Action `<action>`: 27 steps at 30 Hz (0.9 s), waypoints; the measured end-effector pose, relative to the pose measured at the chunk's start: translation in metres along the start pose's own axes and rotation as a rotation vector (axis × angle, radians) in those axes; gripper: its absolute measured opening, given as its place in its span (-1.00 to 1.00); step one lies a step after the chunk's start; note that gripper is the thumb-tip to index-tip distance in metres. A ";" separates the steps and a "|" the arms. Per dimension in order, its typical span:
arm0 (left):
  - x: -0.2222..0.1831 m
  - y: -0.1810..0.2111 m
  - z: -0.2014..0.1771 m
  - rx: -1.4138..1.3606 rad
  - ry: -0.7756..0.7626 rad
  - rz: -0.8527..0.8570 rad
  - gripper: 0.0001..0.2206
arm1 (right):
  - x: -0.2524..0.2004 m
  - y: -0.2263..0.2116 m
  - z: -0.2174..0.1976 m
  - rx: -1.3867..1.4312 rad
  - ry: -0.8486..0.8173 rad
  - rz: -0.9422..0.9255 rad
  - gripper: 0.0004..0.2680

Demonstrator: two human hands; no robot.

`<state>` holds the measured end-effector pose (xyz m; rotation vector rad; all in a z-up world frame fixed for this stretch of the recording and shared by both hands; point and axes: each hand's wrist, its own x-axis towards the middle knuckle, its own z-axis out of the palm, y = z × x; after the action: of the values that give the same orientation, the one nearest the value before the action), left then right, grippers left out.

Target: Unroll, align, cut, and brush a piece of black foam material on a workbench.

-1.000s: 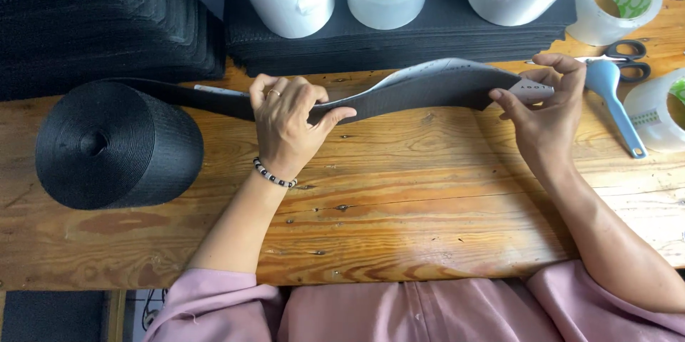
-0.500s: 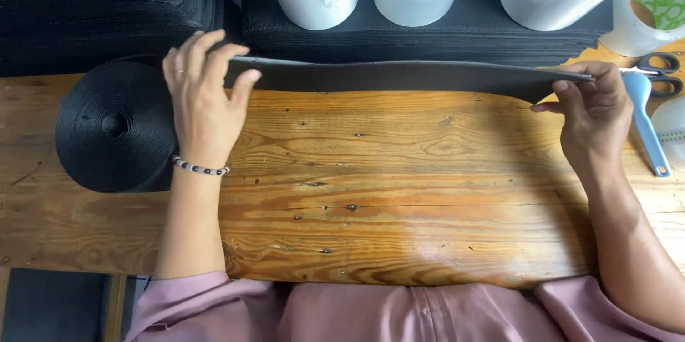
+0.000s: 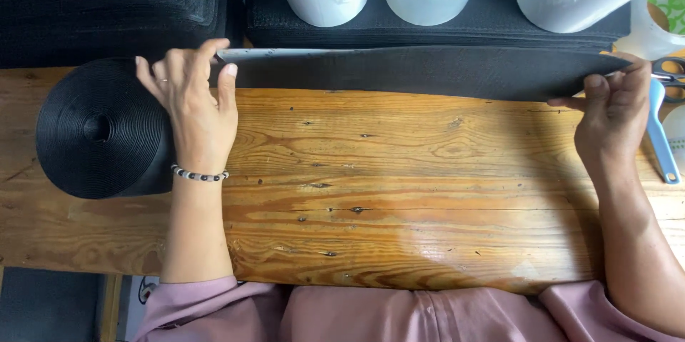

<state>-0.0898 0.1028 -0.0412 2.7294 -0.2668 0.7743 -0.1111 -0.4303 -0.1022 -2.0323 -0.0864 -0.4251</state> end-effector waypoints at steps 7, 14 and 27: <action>-0.007 -0.008 0.001 -0.120 -0.008 0.046 -0.92 | 0.005 -0.002 -0.012 0.018 -0.025 -0.048 -0.89; -0.003 -0.010 0.010 -0.200 0.044 0.155 -0.87 | 0.006 -0.013 -0.009 0.055 -0.099 -0.097 -0.79; 0.003 -0.025 0.012 -0.384 -0.046 0.229 -0.82 | 0.006 0.064 -0.035 0.114 0.026 0.142 -0.81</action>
<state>-0.0756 0.1222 -0.0552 2.3793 -0.6730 0.6389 -0.0997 -0.4927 -0.1394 -1.9060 0.0485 -0.3486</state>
